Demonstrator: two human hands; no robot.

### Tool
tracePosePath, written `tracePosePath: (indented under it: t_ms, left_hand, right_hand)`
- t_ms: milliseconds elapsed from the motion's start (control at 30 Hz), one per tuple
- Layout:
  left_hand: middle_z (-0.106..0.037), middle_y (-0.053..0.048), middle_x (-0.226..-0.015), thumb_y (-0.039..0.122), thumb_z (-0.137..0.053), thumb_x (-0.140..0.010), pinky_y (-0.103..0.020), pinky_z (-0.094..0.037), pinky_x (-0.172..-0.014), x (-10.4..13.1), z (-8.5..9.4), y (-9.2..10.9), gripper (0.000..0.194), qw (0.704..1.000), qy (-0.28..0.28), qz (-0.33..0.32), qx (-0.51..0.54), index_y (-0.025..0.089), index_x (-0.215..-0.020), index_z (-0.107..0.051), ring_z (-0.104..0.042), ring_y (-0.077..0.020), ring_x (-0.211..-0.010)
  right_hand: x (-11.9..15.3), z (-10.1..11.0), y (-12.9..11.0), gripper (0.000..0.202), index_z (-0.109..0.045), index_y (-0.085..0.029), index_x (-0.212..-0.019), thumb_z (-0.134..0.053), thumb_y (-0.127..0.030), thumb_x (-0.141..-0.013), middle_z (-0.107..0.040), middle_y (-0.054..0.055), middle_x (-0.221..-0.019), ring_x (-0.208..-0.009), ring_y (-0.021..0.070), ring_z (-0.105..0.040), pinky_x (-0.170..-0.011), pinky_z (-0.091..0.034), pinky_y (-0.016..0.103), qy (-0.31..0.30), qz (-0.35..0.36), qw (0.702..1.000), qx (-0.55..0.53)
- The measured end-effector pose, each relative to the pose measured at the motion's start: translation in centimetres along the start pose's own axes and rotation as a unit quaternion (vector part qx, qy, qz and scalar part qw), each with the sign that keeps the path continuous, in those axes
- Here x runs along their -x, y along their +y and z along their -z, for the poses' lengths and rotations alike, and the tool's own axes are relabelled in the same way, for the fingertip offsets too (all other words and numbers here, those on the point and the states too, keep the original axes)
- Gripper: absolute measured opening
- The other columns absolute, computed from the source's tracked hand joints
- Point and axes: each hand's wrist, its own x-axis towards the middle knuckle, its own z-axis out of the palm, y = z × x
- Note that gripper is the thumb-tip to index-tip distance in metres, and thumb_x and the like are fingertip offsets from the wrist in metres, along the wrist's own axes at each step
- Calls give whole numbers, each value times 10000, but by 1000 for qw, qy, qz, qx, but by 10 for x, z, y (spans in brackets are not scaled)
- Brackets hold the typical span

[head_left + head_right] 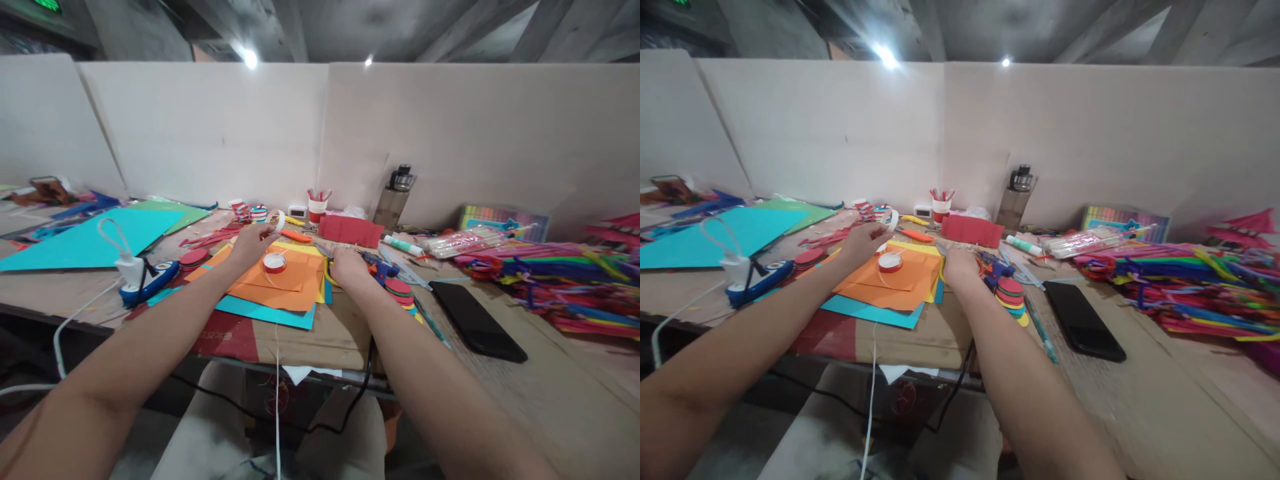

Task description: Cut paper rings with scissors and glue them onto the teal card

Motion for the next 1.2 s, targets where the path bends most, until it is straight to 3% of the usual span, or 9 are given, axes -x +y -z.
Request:
tracePosePath:
  t_ms: [167, 300, 400, 633, 733, 867, 1033, 1100, 1200]
  left_hand:
    - [-650, -29, -737, 344, -552, -859, -260, -397, -640, 2, 2, 4, 229, 1000, 6, -15, 1, 164, -808, -683, -544, -138, -657]
    - [-682, -58, -826, 319, -569, -871, -273, -445, -725, 6, -3, 8, 201, 990, -21, -136, 6, 173, -846, -704, -596, -156, -764]
    - [-696, -79, -904, 293, -567, -881, -290, -466, -786, 9, -8, 11, 182, 975, -72, -209, 9, 183, -887, -712, -620, -167, -839]
    - [-678, -83, -917, 243, -560, -881, -268, -478, -752, 15, -11, 20, 165, 949, -129, -287, 24, 191, -908, -715, -611, -153, -825]
    - [-649, -91, -1031, 264, -603, -856, -240, -474, -681, 13, -7, 23, 173, 968, -68, -234, 65, 186, -981, -693, -589, -125, -775]
    - [-621, -62, -871, 284, -624, -824, -242, -417, -619, 5, 4, 18, 149, 996, 66, -63, 15, 150, -878, -658, -532, -120, -684]
    - [-483, -24, -448, 505, -543, -843, -284, -292, -524, -4, 14, 5, 505, 972, -156, 118, -129, 168, -467, -535, -439, -130, -493]
    - [-521, -32, -473, 537, -540, -831, -283, -308, -525, -3, 14, 6, 497, 970, -170, 136, -111, 163, -504, -575, -463, -135, -499]
    - [-671, -63, -820, 469, -633, -778, -266, -406, -598, 2, 7, 12, 330, 988, -136, 61, 49, 152, -860, -675, -553, -133, -636]
  right_hand:
    - [4, 4, -6, 313, -663, -105, -1126, -562, -231, -858, -657, 220, -1139, -1106, 322, -591, -909, -442, 414, 50, 13, 999, 10]
    - [8, 5, -19, 263, -651, -160, -1065, -510, -330, -922, -683, 121, -1032, -960, 207, -623, -850, -464, 321, 130, 119, 958, -227]
    - [10, 4, -29, 293, -618, -178, -985, -469, -425, -934, -663, 43, -868, -712, 128, -613, -628, -475, 233, 62, 123, 890, -435]
    - [10, -2, -30, 198, -520, -183, -694, -610, -290, -833, -462, -67, -556, -450, 58, -442, -435, -371, 174, -47, 27, 801, -596]
    - [6, -1, -27, 162, -534, -171, -708, -593, -229, -847, -487, -63, -562, -425, 43, -420, -424, -355, 169, -75, -9, 758, -648]
    - [1, -1, -22, 191, -568, -155, -724, -556, -243, -894, -509, -50, -553, -412, 42, -424, -417, -357, 170, -78, -47, 755, -650]
    - [-2, 2, -19, 323, -584, -135, -703, -502, -328, -949, -501, -37, -521, -387, 41, -411, -384, -343, 168, -92, -82, 754, -645]
    - [-1, 4, -19, 357, -583, -127, -699, -491, -354, -959, -488, -38, -514, -380, 36, -402, -367, -328, 158, -116, -92, 742, -654]
    - [1, 9, -21, 391, -568, -121, -700, -462, -375, -978, -484, -40, -510, -375, 22, -391, -352, -317, 130, -173, -103, 700, -685]
